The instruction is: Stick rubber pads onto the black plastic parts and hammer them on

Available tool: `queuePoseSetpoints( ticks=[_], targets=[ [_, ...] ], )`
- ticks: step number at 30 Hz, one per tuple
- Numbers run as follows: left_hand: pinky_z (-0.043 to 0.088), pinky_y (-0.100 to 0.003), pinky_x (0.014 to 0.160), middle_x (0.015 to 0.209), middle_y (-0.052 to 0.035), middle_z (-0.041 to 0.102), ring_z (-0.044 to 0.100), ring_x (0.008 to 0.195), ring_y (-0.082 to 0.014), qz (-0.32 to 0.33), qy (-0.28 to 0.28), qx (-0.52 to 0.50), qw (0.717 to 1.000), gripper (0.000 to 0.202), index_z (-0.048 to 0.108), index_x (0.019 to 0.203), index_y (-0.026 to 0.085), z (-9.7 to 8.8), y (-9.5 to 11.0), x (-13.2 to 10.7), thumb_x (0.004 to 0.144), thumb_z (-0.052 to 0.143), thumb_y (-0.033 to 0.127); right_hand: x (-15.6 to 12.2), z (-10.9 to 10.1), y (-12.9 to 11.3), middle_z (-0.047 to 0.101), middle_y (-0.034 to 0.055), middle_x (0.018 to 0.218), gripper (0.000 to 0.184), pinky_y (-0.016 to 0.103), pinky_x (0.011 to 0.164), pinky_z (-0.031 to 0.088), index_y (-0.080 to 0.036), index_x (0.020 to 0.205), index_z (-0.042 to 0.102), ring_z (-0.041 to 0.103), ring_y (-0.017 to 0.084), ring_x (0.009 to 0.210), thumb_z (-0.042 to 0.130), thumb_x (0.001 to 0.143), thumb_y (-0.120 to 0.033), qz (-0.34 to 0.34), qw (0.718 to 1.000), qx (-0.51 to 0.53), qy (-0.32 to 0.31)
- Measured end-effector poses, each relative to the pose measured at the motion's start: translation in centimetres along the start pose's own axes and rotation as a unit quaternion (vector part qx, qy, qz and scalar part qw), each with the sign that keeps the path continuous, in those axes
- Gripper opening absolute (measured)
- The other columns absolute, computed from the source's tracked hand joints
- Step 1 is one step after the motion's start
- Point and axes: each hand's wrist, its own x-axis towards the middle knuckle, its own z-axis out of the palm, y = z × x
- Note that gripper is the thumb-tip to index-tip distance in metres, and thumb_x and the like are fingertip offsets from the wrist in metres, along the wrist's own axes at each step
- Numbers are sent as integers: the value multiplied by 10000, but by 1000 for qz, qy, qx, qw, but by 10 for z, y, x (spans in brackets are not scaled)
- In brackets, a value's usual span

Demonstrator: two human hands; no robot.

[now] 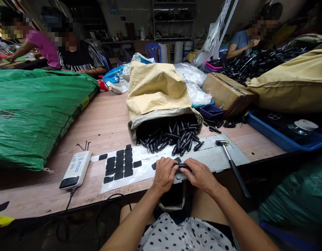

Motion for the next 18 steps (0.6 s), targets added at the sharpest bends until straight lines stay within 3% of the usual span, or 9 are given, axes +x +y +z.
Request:
queuePoseSetpoints(
  ticks=[5, 10, 14, 18],
  targets=[
    [336, -415, 885, 1001, -16, 680, 517, 985, -232, 16, -13, 24, 999, 166, 668, 1073, 265, 1, 1, 0, 1017, 515, 296, -3, 5, 5, 632, 44, 868, 196, 297, 709, 404, -212, 866, 553, 559, 175, 781, 490, 1012, -325, -34, 999, 2, 7],
    [344, -418, 892, 954, -26, 676, 521, 958, -233, 1, 4, 34, 999, 137, 664, 1017, 239, 2, 1, 0, 987, 532, 229, -3, 21, -3, 615, 46, 808, 216, 307, 669, 365, -204, 829, 538, 541, 179, 737, 453, 1015, -272, -12, 999, -11, 51],
    [338, -422, 923, 915, -26, 662, 521, 959, -228, 5, 17, 17, 1000, 135, 655, 967, 224, 2, 1, -1, 939, 542, 156, -1, 30, -9, 584, 36, 768, 220, 305, 663, 357, -208, 782, 505, 513, 171, 704, 444, 993, -215, -17, 995, 33, 89],
    [333, -424, 932, 934, -26, 671, 519, 976, -230, 4, 13, 9, 1000, 147, 657, 971, 225, 1, 0, 0, 929, 539, 147, 1, 27, -3, 563, 23, 759, 227, 295, 665, 365, -206, 767, 498, 499, 159, 697, 466, 990, -235, -27, 993, 84, 78]
  ],
)
